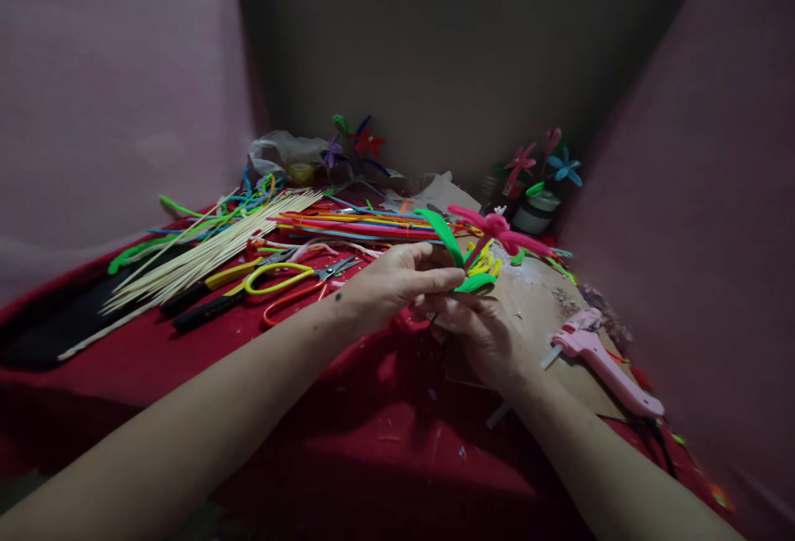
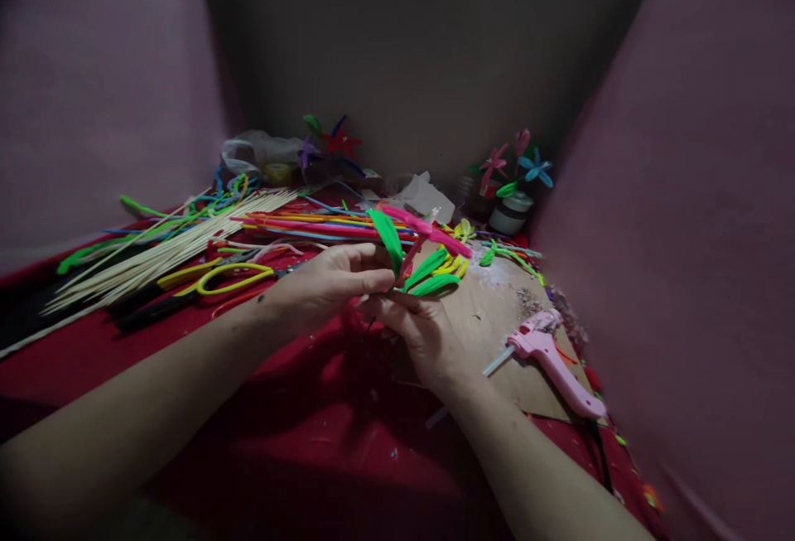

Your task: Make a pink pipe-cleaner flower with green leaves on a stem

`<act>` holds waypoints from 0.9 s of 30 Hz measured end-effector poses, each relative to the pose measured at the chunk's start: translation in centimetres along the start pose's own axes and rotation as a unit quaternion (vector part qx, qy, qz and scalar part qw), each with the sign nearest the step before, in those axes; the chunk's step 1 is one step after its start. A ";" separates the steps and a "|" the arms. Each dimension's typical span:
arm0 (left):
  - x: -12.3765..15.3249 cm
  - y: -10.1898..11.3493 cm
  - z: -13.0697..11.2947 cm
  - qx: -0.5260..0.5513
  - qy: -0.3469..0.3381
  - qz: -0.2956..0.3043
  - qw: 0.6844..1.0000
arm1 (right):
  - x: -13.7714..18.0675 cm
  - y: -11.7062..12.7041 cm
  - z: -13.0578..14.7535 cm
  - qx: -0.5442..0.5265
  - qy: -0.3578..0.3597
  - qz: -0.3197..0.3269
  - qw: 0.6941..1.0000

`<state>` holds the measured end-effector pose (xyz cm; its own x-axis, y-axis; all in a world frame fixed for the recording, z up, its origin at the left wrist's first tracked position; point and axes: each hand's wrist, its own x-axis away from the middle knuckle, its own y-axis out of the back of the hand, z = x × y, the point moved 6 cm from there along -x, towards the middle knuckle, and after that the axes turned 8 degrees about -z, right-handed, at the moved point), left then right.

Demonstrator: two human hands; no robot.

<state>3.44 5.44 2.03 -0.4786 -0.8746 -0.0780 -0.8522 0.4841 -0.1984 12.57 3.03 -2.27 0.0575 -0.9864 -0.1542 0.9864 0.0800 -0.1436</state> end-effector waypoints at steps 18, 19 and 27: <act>0.0 0.6 -0.1 -0.050 0.007 -0.007 0.999 | 0.1 -0.6 -0.3 -0.066 -0.021 0.078 0.995; 0.0 0.5 -0.1 -0.045 0.009 -0.004 0.999 | 0.0 -0.6 -0.4 -0.068 -0.022 0.076 0.995; 0.2 0.6 -0.5 -0.067 -0.004 -0.006 0.998 | 0.1 -0.8 -0.6 -0.076 -0.057 0.076 0.993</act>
<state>2.77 5.58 2.34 -0.4676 -0.8798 -0.0849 -0.8784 0.4733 -0.0670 11.74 2.97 -2.71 0.2301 -0.9703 -0.0747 0.9307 0.2418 -0.2744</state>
